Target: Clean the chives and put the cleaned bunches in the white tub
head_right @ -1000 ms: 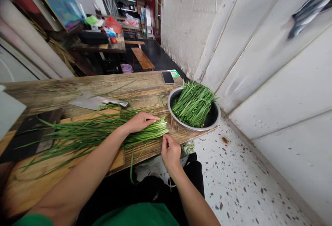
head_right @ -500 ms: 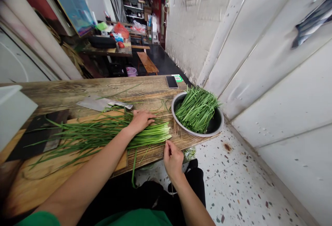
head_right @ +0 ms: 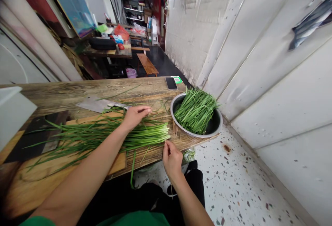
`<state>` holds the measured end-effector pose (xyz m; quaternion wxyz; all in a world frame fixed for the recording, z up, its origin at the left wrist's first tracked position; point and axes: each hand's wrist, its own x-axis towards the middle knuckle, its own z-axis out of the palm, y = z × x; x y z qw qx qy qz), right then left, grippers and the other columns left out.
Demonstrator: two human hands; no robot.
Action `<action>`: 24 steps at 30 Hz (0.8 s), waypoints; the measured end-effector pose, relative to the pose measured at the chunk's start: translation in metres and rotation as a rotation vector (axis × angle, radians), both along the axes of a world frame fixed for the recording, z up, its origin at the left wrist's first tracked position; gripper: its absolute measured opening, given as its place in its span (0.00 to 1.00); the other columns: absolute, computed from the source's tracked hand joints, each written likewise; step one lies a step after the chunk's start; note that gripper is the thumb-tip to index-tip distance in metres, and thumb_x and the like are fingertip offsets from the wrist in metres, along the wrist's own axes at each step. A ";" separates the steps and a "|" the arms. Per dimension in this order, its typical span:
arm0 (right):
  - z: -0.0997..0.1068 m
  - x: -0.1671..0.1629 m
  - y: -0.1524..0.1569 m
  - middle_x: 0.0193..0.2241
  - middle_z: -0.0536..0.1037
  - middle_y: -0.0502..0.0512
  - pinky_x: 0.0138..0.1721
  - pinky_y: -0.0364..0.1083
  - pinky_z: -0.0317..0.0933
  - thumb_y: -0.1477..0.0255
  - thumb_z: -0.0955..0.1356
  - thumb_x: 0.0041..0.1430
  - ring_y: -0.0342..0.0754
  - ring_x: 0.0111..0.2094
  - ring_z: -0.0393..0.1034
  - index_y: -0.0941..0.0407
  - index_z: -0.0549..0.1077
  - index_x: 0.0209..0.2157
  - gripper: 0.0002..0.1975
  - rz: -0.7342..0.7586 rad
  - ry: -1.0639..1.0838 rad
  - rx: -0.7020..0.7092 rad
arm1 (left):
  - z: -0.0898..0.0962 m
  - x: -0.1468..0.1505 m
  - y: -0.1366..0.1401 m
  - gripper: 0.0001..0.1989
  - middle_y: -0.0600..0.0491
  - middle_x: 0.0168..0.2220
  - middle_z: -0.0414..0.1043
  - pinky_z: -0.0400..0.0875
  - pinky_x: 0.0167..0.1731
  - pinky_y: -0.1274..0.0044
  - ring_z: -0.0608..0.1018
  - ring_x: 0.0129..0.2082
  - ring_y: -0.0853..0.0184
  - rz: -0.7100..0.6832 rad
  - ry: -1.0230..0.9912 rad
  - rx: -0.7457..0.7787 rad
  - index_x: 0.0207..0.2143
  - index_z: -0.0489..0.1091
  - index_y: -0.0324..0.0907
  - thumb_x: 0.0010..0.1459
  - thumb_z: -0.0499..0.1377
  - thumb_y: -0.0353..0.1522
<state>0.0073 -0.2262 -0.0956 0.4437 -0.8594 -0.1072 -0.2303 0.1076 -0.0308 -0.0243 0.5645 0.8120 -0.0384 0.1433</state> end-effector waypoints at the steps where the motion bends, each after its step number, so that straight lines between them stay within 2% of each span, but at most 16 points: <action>1: 0.000 0.000 0.000 0.25 0.76 0.54 0.26 0.40 0.62 0.70 0.59 0.58 0.43 0.23 0.70 0.59 0.73 0.34 0.13 -0.003 0.000 0.000 | 0.006 -0.001 0.001 0.16 0.49 0.32 0.74 0.68 0.34 0.74 0.74 0.30 0.67 0.019 -0.016 -0.124 0.35 0.72 0.38 0.46 0.58 0.40; 4: -0.001 0.001 0.000 0.25 0.76 0.53 0.26 0.40 0.62 0.70 0.59 0.58 0.43 0.23 0.70 0.59 0.73 0.34 0.13 -0.007 0.007 -0.011 | 0.026 -0.007 0.005 0.16 0.48 0.33 0.73 0.70 0.32 0.75 0.74 0.27 0.70 0.014 -0.057 -0.472 0.35 0.70 0.36 0.47 0.59 0.39; 6: -0.002 0.002 0.000 0.24 0.76 0.53 0.26 0.40 0.61 0.70 0.59 0.58 0.43 0.22 0.70 0.59 0.73 0.34 0.13 -0.007 0.011 -0.019 | 0.036 -0.011 0.006 0.14 0.48 0.35 0.73 0.70 0.35 0.74 0.75 0.30 0.70 -0.012 -0.086 -0.611 0.33 0.68 0.37 0.47 0.59 0.38; 9: -0.001 0.002 0.000 0.24 0.76 0.53 0.26 0.40 0.62 0.70 0.59 0.57 0.42 0.22 0.70 0.59 0.73 0.34 0.13 -0.009 -0.005 -0.030 | 0.048 -0.016 0.006 0.11 0.50 0.37 0.73 0.70 0.40 0.70 0.75 0.36 0.67 -0.027 -0.135 -0.708 0.32 0.65 0.39 0.48 0.59 0.37; 12: -0.001 0.002 -0.001 0.25 0.76 0.53 0.26 0.39 0.62 0.70 0.59 0.57 0.42 0.23 0.70 0.59 0.73 0.34 0.13 -0.009 -0.022 -0.039 | 0.063 -0.025 0.007 0.09 0.51 0.38 0.72 0.68 0.42 0.68 0.74 0.40 0.65 -0.010 -0.217 -0.741 0.31 0.63 0.41 0.50 0.57 0.36; 17: -0.002 0.003 -0.001 0.24 0.76 0.53 0.26 0.39 0.62 0.70 0.59 0.57 0.42 0.22 0.70 0.59 0.73 0.34 0.13 -0.019 -0.041 -0.048 | 0.102 -0.044 0.022 0.05 0.55 0.40 0.71 0.66 0.46 0.68 0.71 0.45 0.67 0.025 -0.374 -0.730 0.31 0.62 0.43 0.56 0.52 0.35; 19: -0.003 0.003 -0.001 0.23 0.76 0.53 0.25 0.40 0.62 0.70 0.59 0.57 0.42 0.21 0.70 0.59 0.73 0.34 0.13 -0.021 -0.039 -0.049 | 0.109 -0.049 0.037 0.04 0.56 0.38 0.72 0.66 0.47 0.68 0.72 0.43 0.67 0.057 -0.421 -0.677 0.32 0.62 0.43 0.55 0.52 0.34; 21: -0.003 0.003 -0.001 0.23 0.76 0.53 0.25 0.40 0.61 0.70 0.59 0.58 0.42 0.20 0.69 0.59 0.73 0.34 0.14 -0.017 -0.028 -0.047 | 0.103 -0.052 0.058 0.07 0.54 0.36 0.72 0.66 0.46 0.65 0.74 0.40 0.65 0.162 -0.361 -0.549 0.33 0.62 0.42 0.53 0.55 0.34; 24: -0.004 0.003 -0.001 0.23 0.76 0.53 0.25 0.40 0.61 0.70 0.59 0.58 0.43 0.20 0.69 0.60 0.73 0.34 0.13 -0.010 -0.016 -0.039 | 0.078 -0.060 0.094 0.18 0.46 0.39 0.70 0.61 0.46 0.56 0.71 0.44 0.56 0.391 -0.098 -0.271 0.41 0.61 0.38 0.47 0.59 0.35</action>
